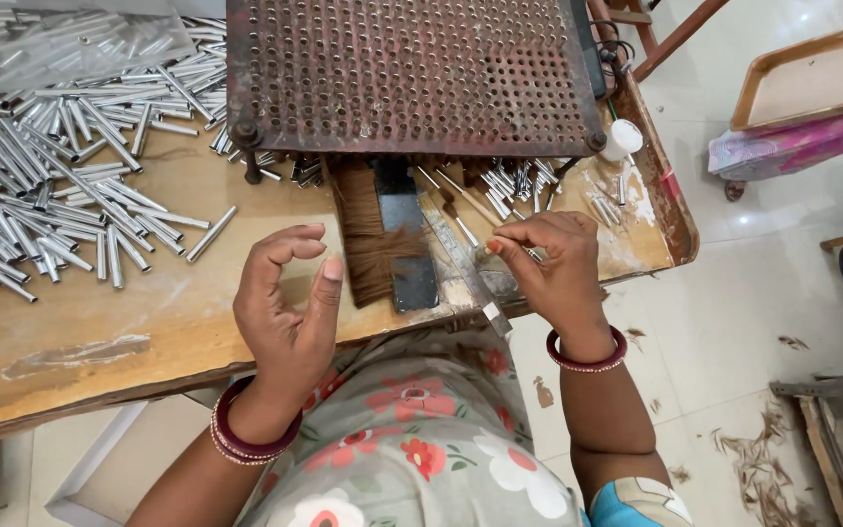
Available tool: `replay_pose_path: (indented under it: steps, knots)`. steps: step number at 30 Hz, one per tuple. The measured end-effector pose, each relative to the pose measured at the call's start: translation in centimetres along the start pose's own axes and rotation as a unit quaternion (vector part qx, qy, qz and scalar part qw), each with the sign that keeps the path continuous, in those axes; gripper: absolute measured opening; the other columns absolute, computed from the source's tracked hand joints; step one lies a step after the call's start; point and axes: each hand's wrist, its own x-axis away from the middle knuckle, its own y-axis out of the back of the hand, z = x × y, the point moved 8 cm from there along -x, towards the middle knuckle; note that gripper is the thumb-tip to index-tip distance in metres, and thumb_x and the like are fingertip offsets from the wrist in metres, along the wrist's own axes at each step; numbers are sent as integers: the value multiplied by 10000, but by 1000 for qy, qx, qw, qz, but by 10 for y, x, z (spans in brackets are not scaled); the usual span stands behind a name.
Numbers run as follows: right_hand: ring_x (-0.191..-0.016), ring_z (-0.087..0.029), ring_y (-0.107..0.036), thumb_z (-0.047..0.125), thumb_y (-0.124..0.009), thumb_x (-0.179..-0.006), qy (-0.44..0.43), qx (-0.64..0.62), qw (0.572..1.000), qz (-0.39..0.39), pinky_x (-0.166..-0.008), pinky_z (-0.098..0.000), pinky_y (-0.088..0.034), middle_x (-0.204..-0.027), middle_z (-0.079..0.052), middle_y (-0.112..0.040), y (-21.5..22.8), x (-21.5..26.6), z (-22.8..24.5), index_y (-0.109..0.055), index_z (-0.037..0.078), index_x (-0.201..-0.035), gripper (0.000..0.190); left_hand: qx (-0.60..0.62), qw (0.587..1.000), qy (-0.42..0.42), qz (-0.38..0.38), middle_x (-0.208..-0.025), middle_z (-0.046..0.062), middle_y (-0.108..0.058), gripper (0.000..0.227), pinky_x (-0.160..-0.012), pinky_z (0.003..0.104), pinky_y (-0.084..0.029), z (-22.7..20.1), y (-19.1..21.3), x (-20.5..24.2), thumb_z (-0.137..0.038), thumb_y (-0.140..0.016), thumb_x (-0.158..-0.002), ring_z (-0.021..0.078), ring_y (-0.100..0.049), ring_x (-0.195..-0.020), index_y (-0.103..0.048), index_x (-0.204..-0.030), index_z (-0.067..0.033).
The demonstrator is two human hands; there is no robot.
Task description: Assembling small cylindrical metal tubes with internal components at a workshop bench.
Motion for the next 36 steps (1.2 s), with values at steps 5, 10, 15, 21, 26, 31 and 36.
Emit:
replay_pose_path:
  steps: [5, 10, 15, 21, 26, 31, 36]
  knots:
    - [-756, -167, -653, 234, -795, -916, -26, -6, 1000, -9, -934, -383, -388, -796, -5, -734, -2, 4, 0, -768, 120, -864, 128, -23, 999, -25, -3, -1237, 162, -663, 179, -1074, 354, -501, -14, -5, 1, -55, -698, -1032, 260, -654, -1202, -575, -1155, -14]
    - [-790, -109, -600, 287, -771, -975, -100, -241, 954, -149, -815, -311, -465, -875, -32, -698, -9, 40, -12, -740, 60, -935, 233, -33, 997, -62, 23, -1266, 183, -654, 217, -1072, 373, -506, -51, -33, 5, -95, -682, -1034, 298, -652, -1208, -588, -1212, -17]
    - [-856, -121, -577, 256, -745, -1029, -48, -486, 830, -269, -1181, -410, -438, -951, -53, -656, -9, 67, 7, -657, 24, -987, 252, 95, 982, 24, 162, -1141, 159, -657, 278, -828, 336, -529, -55, -86, 17, -208, -559, -1071, 268, -653, -977, -585, -1247, 6]
    - [-850, -136, -584, 290, -751, -1040, -21, -440, 858, -265, -1130, -413, -434, -912, -43, -650, -11, 72, 18, -647, 29, -975, 289, 137, 958, 104, 229, -775, 144, -572, 243, -633, 366, -469, -39, -112, 32, -215, -515, -1106, 249, -570, -666, -585, -997, -10]
    - [-927, -151, -638, 349, -766, -1001, -6, -448, 866, -223, -1100, -399, -499, -932, -60, -681, -2, 67, 30, -663, 20, -1039, 347, 133, 968, 56, 206, -743, 136, -562, 228, -588, 362, -458, -49, -110, 33, -188, -520, -1104, 251, -587, -626, -563, -960, -16]
    - [-954, -160, -669, 353, -797, -931, -16, -413, 902, -121, -855, -268, -536, -1046, -120, -698, -12, 82, 16, -695, -27, -1097, 427, 132, 969, 42, 204, -727, 133, -570, 216, -551, 361, -453, -57, -107, 35, -172, -521, -1090, 255, -605, -589, -572, -953, -13]
    - [-798, -172, -644, 199, -788, -996, 33, -265, 940, -212, -735, -238, -510, -921, -101, -682, -10, 85, 44, -676, -9, -995, 236, 124, 973, 20, 195, -767, 164, -541, 256, -583, 398, -442, -56, -98, 40, -187, -494, -1126, 318, -578, -638, -535, -941, -15]
